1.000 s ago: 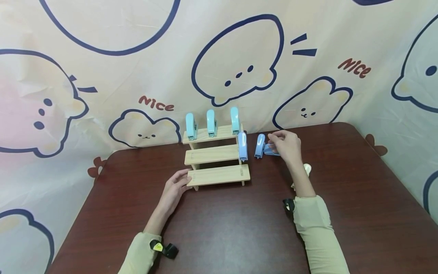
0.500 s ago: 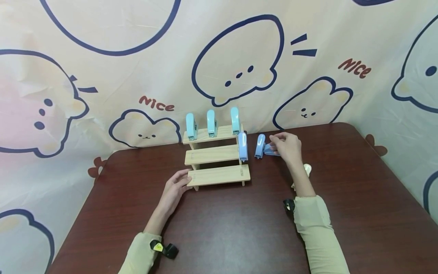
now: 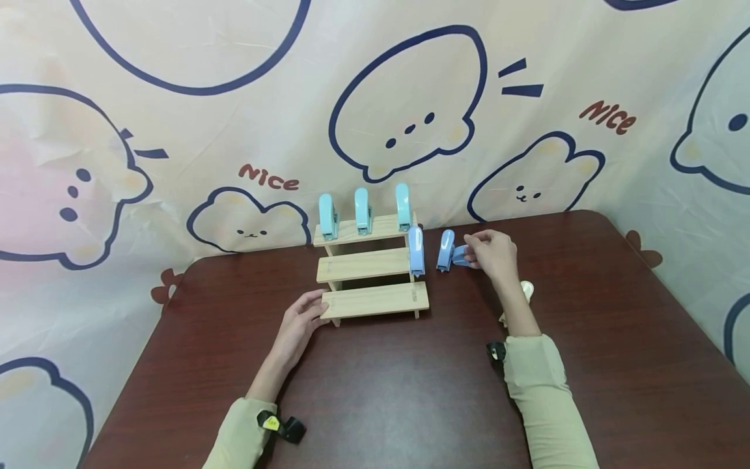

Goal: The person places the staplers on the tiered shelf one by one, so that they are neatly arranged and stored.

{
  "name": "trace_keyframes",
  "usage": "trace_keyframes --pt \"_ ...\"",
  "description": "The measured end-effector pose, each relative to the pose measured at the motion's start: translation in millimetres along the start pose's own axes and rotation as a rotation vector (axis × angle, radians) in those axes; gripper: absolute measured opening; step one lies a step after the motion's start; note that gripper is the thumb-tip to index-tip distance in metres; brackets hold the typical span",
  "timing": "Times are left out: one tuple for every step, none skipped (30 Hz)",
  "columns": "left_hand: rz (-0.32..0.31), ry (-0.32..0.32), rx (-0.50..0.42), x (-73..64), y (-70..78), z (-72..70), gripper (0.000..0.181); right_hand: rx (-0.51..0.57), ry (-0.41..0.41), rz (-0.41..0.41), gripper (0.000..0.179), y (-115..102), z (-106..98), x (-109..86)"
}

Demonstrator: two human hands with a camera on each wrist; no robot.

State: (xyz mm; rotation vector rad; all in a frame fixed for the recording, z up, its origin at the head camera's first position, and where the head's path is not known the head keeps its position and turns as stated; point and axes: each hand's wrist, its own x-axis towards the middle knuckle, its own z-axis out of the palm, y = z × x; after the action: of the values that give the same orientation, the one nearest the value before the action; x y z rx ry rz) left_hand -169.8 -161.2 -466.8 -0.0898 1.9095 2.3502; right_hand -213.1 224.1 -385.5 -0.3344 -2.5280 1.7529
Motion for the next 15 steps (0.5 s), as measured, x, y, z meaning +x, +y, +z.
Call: trace_keyframes --pt "0.001 -0.001 0.0 0.0 0.0 0.1 0.038 0.0 -0.003 0.003 0.048 0.5 0.1 0.2" --pt "0.002 -0.002 0.001 0.0 0.0 0.2 0.038 0.002 -0.005 0.005 0.048 1.0 0.3 0.5" --pt "0.003 -0.002 0.0 -0.1 0.1 0.3 0.038 0.004 -0.007 0.006 0.048 1.6 0.3 0.9" --pt "0.004 -0.002 -0.002 -0.2 0.0 0.3 0.038 0.006 -0.01 0.007 0.048 2.2 0.2 1.3" --pt "0.005 -0.003 -0.004 -0.4 0.0 0.4 0.038 0.008 -0.011 0.009 0.048 2.8 0.2 1.7" --pt "0.005 -0.003 -0.005 -0.5 0.0 0.4 0.038 0.009 -0.013 0.011 0.048 3.3 0.1 2.0" --pt "0.005 -0.003 -0.004 -0.6 0.1 0.5 0.038 0.01 -0.015 0.014 0.048 3.8 0.0 2.2" --pt "0.004 -0.003 -0.006 -0.7 0.1 0.5 0.038 0.011 -0.018 0.016 0.049 4.4 -0.2 2.6" --pt "0.004 -0.003 -0.006 -0.7 0.0 0.4 0.038 0.012 -0.021 0.02 0.049 5.0 -0.4 2.9" --pt "0.003 -0.004 -0.007 -0.7 0.0 0.4 0.038 0.013 -0.024 0.024 0.05 5.6 -0.5 3.1" --pt "0.003 -0.004 -0.006 -0.7 0.0 0.3 0.038 0.012 -0.027 0.028 0.051 6.1 -0.6 3.2" --pt "0.003 -0.004 -0.004 -0.7 0.0 0.3 0.038 0.011 -0.03 0.032 0.052 6.5 -0.6 3.3" --pt "0.003 -0.004 -0.002 -0.6 0.1 0.2 0.038 0.011 -0.031 0.035 0.053 6.9 -0.6 3.5" --pt "0.003 -0.004 -0.002 -0.6 0.2 0.2 0.038 0.01 -0.033 0.037 0.054 7.4 -0.4 3.6" --pt "0.003 -0.004 -0.001 -0.5 0.2 0.1 0.039 0.008 -0.034 0.038 0.055 7.8 -0.3 3.8"
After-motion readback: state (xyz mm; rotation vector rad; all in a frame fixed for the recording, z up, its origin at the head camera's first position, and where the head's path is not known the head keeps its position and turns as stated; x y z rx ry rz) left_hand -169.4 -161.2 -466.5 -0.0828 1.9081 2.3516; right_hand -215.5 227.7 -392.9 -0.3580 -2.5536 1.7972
